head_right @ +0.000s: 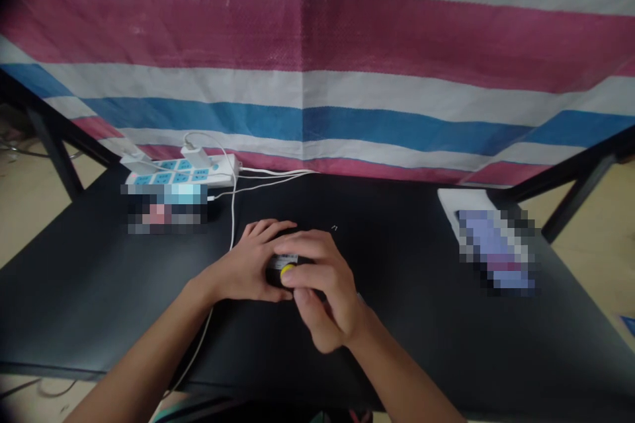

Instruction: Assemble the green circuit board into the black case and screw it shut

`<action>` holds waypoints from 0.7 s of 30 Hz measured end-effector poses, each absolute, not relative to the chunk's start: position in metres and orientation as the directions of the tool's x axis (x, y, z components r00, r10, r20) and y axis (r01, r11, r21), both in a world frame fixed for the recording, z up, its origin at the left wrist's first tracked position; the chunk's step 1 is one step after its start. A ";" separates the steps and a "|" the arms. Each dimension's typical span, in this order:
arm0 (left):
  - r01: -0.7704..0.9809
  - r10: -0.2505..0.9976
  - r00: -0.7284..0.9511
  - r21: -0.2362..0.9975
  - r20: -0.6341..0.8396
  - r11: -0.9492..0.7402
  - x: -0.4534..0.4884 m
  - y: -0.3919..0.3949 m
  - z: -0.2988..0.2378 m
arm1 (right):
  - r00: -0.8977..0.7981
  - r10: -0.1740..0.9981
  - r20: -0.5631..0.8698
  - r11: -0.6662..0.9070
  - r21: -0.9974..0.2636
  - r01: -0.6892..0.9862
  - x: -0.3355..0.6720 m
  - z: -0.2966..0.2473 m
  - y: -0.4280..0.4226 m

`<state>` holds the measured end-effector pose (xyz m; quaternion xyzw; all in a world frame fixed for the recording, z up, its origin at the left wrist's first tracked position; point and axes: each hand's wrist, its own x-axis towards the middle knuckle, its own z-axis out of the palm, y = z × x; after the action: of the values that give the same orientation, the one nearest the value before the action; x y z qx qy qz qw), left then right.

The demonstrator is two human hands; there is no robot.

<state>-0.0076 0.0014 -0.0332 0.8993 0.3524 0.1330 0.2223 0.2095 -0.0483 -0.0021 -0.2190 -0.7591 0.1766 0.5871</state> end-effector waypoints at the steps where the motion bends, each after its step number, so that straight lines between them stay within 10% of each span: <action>1: 0.575 0.694 0.714 0.492 0.088 -0.654 -0.008 0.001 -0.034 | -0.208 0.540 0.816 0.842 -0.526 0.121 0.210 -0.002 -0.048; 21: 0.575 0.698 0.713 0.512 0.070 -0.638 -0.007 0.000 -0.029 | -0.112 0.520 0.847 0.818 -0.455 0.352 0.204 -0.001 -0.052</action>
<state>-0.0074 0.0002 -0.0288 0.8954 0.3553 0.1321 0.2337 0.2042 -0.0515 -0.0012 -0.2936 -0.7422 0.0701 0.5983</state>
